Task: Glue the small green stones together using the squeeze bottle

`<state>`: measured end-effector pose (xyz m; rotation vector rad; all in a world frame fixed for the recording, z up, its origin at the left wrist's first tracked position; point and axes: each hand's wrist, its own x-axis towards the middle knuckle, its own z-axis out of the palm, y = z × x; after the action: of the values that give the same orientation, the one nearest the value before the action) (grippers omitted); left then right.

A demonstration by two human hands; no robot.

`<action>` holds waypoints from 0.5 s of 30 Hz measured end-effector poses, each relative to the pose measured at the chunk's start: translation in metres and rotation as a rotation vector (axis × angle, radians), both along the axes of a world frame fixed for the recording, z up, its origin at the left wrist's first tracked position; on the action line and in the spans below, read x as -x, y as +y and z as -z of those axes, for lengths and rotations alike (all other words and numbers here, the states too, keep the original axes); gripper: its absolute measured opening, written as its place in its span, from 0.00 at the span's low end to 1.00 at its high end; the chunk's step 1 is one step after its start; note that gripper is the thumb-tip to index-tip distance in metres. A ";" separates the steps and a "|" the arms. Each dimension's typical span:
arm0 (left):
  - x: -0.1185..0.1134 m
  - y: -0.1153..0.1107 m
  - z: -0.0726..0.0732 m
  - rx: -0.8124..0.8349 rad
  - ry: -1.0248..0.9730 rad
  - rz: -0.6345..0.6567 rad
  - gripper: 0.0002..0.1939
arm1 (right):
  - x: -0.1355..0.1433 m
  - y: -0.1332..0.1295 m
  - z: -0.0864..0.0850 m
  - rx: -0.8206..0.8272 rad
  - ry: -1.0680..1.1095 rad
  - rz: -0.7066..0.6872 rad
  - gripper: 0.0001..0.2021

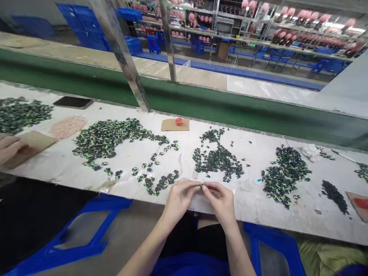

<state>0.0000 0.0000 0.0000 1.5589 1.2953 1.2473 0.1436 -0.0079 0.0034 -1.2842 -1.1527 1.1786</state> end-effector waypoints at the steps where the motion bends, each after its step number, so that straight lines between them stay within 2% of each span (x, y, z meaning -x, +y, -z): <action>1: 0.000 -0.001 -0.003 0.001 -0.003 0.008 0.08 | 0.001 0.001 0.001 -0.016 0.025 0.020 0.11; 4: -0.002 -0.002 -0.010 0.017 -0.019 0.026 0.08 | 0.001 0.002 0.004 -0.085 0.053 0.053 0.16; 7: -0.003 -0.004 -0.017 0.052 -0.044 0.036 0.08 | 0.001 0.001 0.007 -0.186 0.013 0.045 0.16; 15: -0.003 -0.007 -0.023 0.131 -0.103 0.024 0.07 | -0.003 -0.005 0.012 -0.410 -0.261 -0.025 0.17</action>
<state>0.0031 -0.0072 0.0233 1.3966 1.2629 1.1877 0.1470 -0.0132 -0.0084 -1.1258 -1.5142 0.7500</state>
